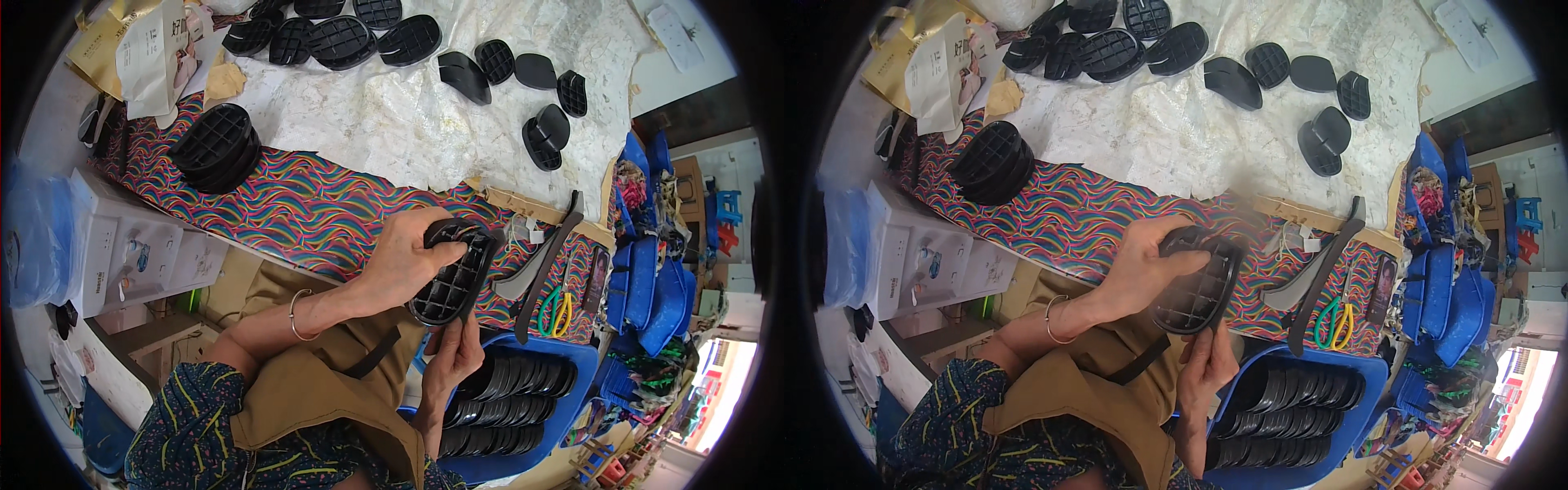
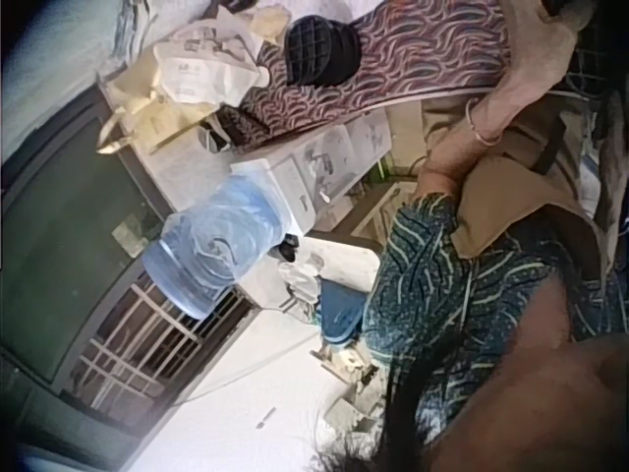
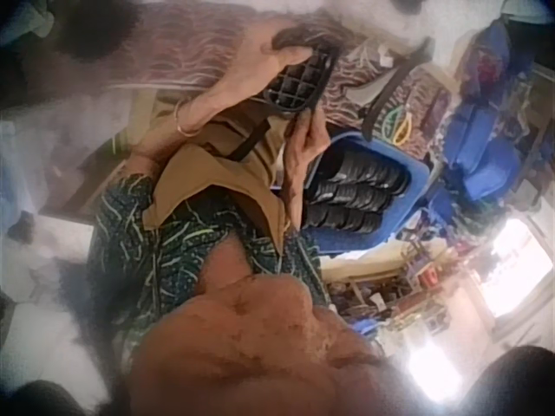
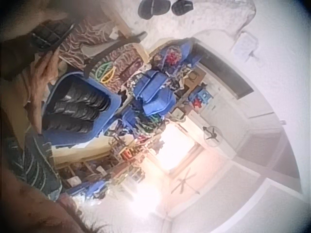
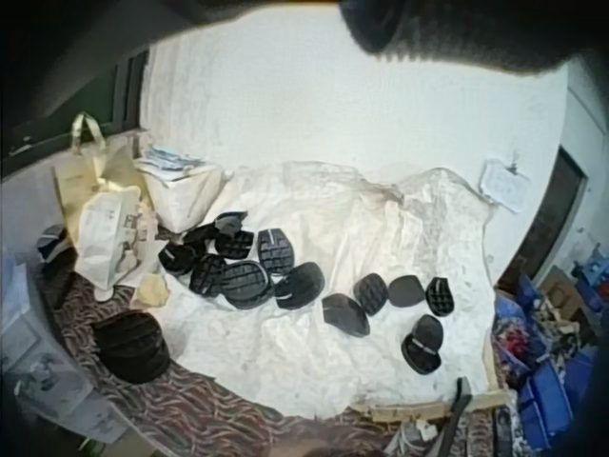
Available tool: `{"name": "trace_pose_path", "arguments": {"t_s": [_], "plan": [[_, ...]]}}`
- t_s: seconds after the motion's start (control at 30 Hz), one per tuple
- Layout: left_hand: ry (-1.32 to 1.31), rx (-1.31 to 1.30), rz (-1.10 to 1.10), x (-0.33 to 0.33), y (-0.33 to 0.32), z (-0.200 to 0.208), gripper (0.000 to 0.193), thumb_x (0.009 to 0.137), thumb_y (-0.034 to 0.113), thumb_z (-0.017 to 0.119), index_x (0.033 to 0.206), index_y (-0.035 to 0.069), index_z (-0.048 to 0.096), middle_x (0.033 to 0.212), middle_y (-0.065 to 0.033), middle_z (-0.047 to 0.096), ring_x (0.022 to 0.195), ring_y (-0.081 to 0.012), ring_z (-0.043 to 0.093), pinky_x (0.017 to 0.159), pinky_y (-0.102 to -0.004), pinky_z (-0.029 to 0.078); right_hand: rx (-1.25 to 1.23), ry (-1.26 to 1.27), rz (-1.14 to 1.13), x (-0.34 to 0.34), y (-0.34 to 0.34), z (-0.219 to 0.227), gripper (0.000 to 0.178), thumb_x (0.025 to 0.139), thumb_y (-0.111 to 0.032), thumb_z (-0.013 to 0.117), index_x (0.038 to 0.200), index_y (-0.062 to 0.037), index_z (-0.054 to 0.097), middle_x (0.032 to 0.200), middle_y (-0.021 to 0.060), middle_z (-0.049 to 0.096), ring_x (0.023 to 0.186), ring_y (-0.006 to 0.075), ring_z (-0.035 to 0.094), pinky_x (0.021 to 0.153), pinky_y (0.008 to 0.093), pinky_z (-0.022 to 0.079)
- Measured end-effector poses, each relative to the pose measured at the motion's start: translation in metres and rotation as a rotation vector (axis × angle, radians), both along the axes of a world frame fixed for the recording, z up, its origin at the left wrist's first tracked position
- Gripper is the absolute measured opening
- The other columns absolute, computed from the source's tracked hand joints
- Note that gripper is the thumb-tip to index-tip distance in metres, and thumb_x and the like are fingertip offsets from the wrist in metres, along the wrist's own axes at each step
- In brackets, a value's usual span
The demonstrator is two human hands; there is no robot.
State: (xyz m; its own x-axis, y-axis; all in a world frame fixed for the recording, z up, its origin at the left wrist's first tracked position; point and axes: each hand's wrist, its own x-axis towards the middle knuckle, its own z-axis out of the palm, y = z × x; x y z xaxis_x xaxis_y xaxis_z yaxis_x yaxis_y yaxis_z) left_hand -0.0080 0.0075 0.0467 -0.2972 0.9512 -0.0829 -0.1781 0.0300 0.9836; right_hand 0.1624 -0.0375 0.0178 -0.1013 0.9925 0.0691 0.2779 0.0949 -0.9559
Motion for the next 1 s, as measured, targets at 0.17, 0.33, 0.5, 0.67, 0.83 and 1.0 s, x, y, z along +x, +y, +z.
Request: {"name": "trace_pose_path", "arguments": {"t_s": [0.17,0.33,0.5,0.67,0.83,1.0], "plan": [[-0.003,0.027,0.110,0.011,0.001,-0.008,0.015,0.084,0.007,0.070,0.094,-0.004,0.067,0.076,-0.0035,0.064,0.071,-0.0067,0.057,0.060,-0.0268,0.046,-0.024,0.083,-0.005,0.000,0.003,-0.004,0.031,0.103,-0.014,0.053,0.125,0.0050,0.063,0.068,0.0004,0.060,0.048,0.0032,0.045,0.044,0.0201,0.032],[-0.222,0.024,0.196,0.027,-0.009,-0.006,0.018,0.091,0.010,0.069,0.101,-0.002,0.061,0.081,-0.0021,0.061,0.075,-0.0075,0.057,0.063,-0.0274,0.047,-0.125,0.254,-0.013,0.004,0.011,-0.007,0.030,0.101,-0.014,0.057,0.121,0.0073,0.064,0.067,-0.0008,0.060,0.045,0.0040,0.045,0.044,0.0200,0.031],[-0.214,0.097,0.002,0.023,-0.031,-0.008,0.030,0.095,0.011,0.067,0.117,0.002,0.049,0.108,-0.0039,0.057,0.099,-0.0080,0.054,0.081,-0.0250,0.046,-0.182,0.283,-0.023,0.009,0.029,0.001,0.030,0.100,-0.015,0.061,0.120,0.0052,0.067,0.069,-0.0021,0.060,0.047,0.0034,0.044,0.043,0.0199,0.031],[-0.178,0.073,-0.575,-0.042,-0.058,-0.012,0.080,0.087,0.010,0.074,0.153,0.005,0.029,0.129,-0.0101,0.053,0.124,-0.0174,0.051,0.102,-0.0359,0.045,-0.097,0.001,0.231,0.043,0.057,0.014,0.026,0.097,-0.008,0.063,0.119,0.0050,0.068,0.090,0.0090,0.073,0.069,0.0142,0.066,0.062,0.0277,0.049],[-0.071,-0.154,-0.765,-0.093,-0.019,0.011,0.072,0.089,0.020,0.070,0.149,0.001,0.034,0.122,-0.0196,0.061,0.115,-0.0265,0.061,0.091,-0.0363,0.051,0.284,-0.203,0.683,0.019,0.068,0.026,0.025,0.087,-0.002,0.066,0.112,0.0012,0.068,0.089,0.0157,0.071,0.076,0.0329,0.070,0.062,0.0385,0.053],[0.521,0.163,-1.153,-0.052,0.007,-0.006,0.072,0.082,0.013,0.076,0.142,-0.003,0.041,0.117,-0.0230,0.064,0.104,-0.0320,0.066,0.086,-0.0388,0.052,0.389,-0.408,0.809,0.002,0.065,0.036,0.034,0.086,-0.006,0.069,0.120,-0.0018,0.065,0.094,0.0199,0.070,0.073,0.0335,0.069,0.061,0.0359,0.052]]}}
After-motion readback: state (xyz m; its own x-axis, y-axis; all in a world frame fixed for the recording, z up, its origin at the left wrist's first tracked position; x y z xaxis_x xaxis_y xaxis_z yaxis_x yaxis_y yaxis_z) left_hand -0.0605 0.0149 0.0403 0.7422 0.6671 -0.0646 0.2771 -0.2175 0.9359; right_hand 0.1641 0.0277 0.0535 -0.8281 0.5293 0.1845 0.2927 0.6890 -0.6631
